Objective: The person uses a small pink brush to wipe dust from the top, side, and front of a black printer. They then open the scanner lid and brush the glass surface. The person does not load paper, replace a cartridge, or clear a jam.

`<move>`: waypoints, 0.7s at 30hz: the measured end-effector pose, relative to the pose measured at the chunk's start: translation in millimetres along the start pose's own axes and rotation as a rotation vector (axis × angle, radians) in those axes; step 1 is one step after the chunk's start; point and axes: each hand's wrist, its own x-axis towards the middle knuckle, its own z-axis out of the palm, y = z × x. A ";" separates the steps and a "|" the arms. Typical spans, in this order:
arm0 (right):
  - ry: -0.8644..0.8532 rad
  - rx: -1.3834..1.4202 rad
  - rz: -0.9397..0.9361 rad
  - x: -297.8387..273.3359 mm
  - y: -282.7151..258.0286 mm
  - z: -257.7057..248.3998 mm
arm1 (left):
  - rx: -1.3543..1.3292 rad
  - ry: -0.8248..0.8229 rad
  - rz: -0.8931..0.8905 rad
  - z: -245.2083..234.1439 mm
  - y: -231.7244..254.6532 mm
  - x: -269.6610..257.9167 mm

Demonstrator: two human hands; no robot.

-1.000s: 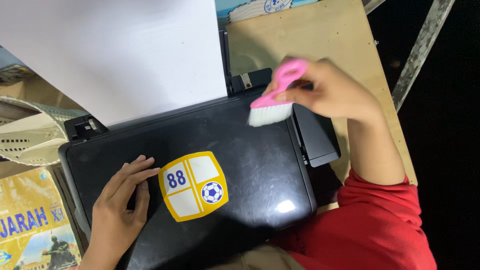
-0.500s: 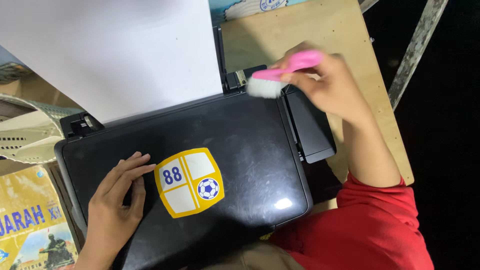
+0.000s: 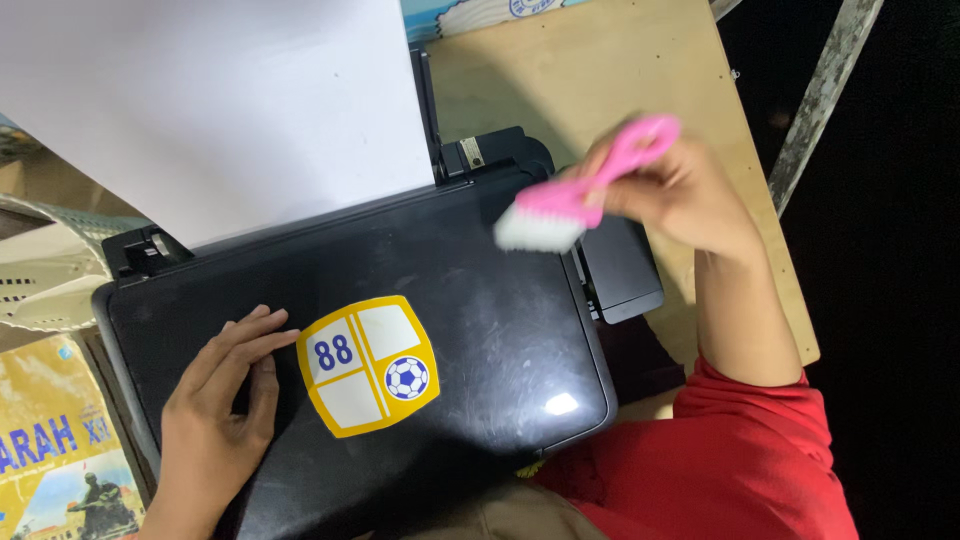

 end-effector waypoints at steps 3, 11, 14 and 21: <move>-0.004 -0.325 0.119 -4.3 4.2 6.7 | -0.036 0.007 -0.018 0.6 0.2 -2.2; -0.089 -0.125 -0.003 -13.3 1.9 0.1 | 0.000 0.006 -0.012 0.1 1.9 -1.0; -0.131 -0.186 0.146 -19.7 1.8 0.8 | -0.017 0.014 0.001 -0.6 3.0 -1.0; -0.100 0.035 0.054 -24.6 -2.6 8.4 | -0.029 0.019 0.011 -1.6 6.2 -1.0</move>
